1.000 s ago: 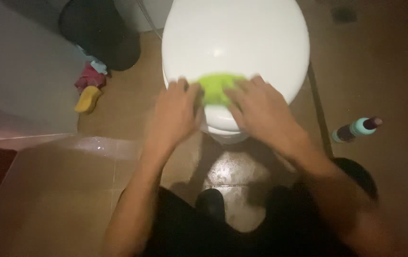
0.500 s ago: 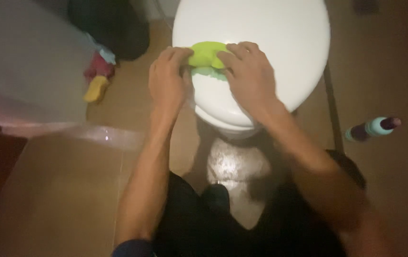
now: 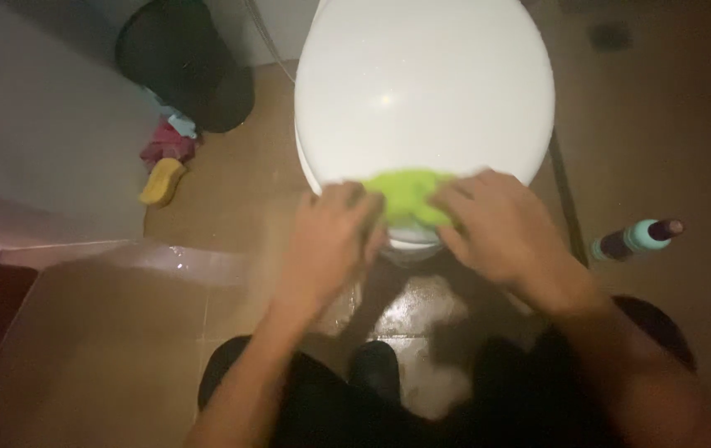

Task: Scrubbing the exterior surfaces and seat of a toilet using a sponge.

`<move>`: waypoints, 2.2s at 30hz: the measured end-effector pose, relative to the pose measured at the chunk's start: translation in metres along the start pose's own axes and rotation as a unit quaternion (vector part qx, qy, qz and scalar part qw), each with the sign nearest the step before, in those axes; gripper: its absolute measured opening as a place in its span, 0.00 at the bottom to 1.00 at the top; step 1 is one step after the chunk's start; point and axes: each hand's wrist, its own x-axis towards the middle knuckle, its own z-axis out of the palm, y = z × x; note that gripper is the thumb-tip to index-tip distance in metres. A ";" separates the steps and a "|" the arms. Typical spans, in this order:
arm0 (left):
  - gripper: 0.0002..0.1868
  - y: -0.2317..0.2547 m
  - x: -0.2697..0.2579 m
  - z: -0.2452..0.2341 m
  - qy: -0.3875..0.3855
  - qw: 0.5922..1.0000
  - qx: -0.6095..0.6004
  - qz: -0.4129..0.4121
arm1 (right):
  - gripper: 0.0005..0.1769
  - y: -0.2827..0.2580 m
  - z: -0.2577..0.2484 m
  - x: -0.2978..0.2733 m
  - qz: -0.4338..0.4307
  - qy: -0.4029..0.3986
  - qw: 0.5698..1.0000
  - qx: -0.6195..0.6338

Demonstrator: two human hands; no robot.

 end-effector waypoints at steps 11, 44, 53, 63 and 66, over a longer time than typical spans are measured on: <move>0.27 -0.002 0.082 0.076 0.121 0.991 0.029 0.056 | 0.19 0.030 0.031 0.041 0.071 0.164 0.981 -0.069; 0.17 0.032 0.180 0.101 0.042 0.997 -0.001 0.070 | 0.19 0.096 -0.001 0.035 0.194 0.230 0.946 0.116; 0.30 0.076 0.097 0.066 -0.048 0.975 0.091 0.196 | 0.27 0.053 -0.023 -0.012 0.199 -0.057 0.978 0.001; 0.19 0.038 0.230 0.132 0.057 0.996 0.012 0.064 | 0.17 0.165 0.053 0.092 0.155 0.278 0.948 0.001; 0.18 0.020 0.274 0.147 0.036 0.999 -0.018 -0.003 | 0.15 0.211 0.070 0.134 0.135 0.298 0.944 -0.038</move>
